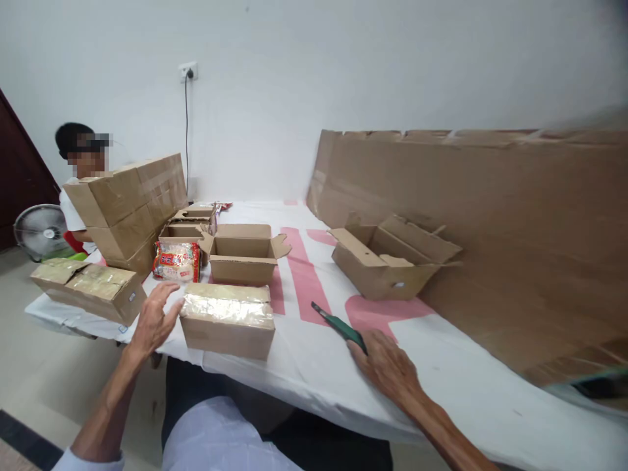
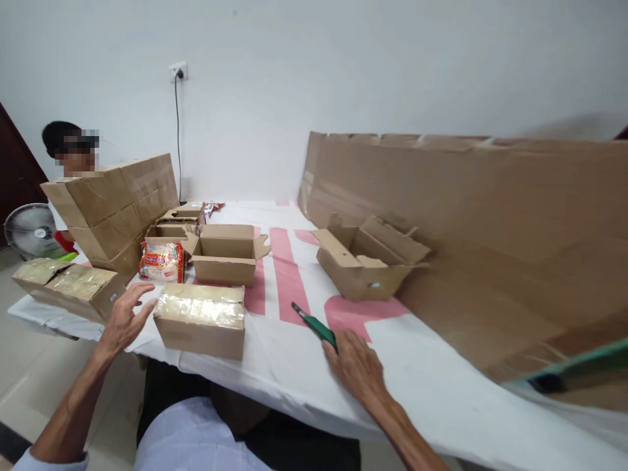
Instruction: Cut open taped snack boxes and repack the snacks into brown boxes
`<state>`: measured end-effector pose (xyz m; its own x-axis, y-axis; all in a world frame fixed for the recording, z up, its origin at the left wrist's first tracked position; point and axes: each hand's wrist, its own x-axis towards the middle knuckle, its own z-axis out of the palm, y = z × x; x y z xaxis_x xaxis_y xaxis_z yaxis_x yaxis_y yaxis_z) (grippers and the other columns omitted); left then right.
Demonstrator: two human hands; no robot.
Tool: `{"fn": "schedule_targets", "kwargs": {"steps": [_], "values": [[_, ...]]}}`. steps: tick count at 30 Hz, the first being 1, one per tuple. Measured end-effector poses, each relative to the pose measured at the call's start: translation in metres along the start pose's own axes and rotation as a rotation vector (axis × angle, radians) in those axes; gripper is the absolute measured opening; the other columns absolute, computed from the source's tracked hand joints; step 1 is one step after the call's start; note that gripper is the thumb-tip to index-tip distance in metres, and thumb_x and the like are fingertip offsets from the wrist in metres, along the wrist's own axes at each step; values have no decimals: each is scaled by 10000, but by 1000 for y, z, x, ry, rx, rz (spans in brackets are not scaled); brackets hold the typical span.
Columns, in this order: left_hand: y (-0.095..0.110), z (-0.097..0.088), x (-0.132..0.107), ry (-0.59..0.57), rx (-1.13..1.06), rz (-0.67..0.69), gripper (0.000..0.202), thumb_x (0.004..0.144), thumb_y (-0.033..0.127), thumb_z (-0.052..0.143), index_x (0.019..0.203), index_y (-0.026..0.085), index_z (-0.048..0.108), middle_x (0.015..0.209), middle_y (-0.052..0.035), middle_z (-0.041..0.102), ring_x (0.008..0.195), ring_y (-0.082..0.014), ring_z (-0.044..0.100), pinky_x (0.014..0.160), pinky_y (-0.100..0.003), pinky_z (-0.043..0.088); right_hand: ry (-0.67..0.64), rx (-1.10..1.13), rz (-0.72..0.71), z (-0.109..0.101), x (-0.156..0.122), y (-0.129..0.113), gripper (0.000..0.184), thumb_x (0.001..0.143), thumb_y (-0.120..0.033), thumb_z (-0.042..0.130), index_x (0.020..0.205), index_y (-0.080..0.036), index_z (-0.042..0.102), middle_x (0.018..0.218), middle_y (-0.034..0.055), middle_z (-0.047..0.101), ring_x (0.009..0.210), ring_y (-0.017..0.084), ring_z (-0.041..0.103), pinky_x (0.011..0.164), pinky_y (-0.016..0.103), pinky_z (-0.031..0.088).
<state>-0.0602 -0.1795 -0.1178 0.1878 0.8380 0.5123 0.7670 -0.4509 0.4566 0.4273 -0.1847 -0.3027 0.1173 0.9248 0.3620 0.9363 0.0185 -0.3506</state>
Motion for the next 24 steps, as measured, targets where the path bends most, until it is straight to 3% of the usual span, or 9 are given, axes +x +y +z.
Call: {"fn": "schedule_targets", "kwargs": {"steps": [2, 5, 8, 11, 13, 16, 20, 24], "values": [[-15, -3, 9, -53, -101, -78, 322, 977, 392, 556, 1170, 206, 735, 1301, -131, 723, 1189, -291, 673, 842, -365, 575, 53, 127, 54, -3, 0, -6, 253, 917, -437, 452, 912, -236, 606, 909, 135, 689, 926, 336, 669, 814, 448, 522], [-29, 2, 17, -152, -252, -158, 314, 924, 418, 605, 1100, 211, 762, 1298, -115, 735, 1159, -288, 690, 803, -337, 560, 50, 451, 211, -11, 2, -33, 332, 884, -536, 485, 961, -242, 619, 901, 107, 717, 850, 312, 684, 776, 435, 543], [-33, 10, 18, -158, -391, -229, 324, 864, 441, 672, 1057, 198, 763, 1262, -121, 746, 1154, -299, 693, 838, -351, 550, -52, 878, 283, -20, 3, -78, 450, 860, -625, 550, 1040, -224, 645, 1012, 122, 770, 834, 282, 713, 770, 423, 570], [-30, 14, 19, -158, -523, -265, 289, 814, 409, 730, 998, 189, 756, 1231, -120, 752, 1169, -301, 684, 910, -366, 536, -166, 1148, 264, -26, 0, -125, 518, 861, -684, 612, 1070, -213, 662, 1121, 158, 777, 904, 289, 747, 794, 425, 589], [-26, 15, 18, -160, -606, -294, 270, 784, 375, 760, 974, 184, 746, 1234, -118, 745, 1157, -292, 684, 931, -363, 526, -188, 1219, 232, -26, -3, -149, 544, 869, -707, 623, 1093, -214, 671, 1160, 160, 772, 938, 289, 753, 827, 433, 594], [-22, 18, 17, -174, -702, -355, 277, 749, 355, 791, 955, 183, 722, 1178, -102, 745, 1035, -257, 700, 851, -329, 519, -137, 1228, 197, -24, -7, -167, 583, 874, -716, 632, 1173, -216, 661, 1172, 147, 773, 977, 290, 747, 890, 455, 590], [-21, 23, 17, -221, -724, -387, 326, 768, 447, 796, 934, 178, 715, 931, -51, 741, 854, -205, 664, 754, -292, 486, -105, 1195, 154, -23, -9, -169, 552, 908, -683, 612, 1212, -223, 644, 1214, 130, 767, 1045, 291, 736, 976, 480, 577], [-22, 27, 20, -175, -672, -431, 441, 817, 604, 717, 877, 167, 730, 1078, -82, 734, 959, -231, 658, 777, -303, 517, -109, 1139, 114, -27, -10, -166, 498, 954, -623, 574, 1245, -224, 632, 1254, 122, 754, 1097, 294, 728, 1029, 498, 564]]}}
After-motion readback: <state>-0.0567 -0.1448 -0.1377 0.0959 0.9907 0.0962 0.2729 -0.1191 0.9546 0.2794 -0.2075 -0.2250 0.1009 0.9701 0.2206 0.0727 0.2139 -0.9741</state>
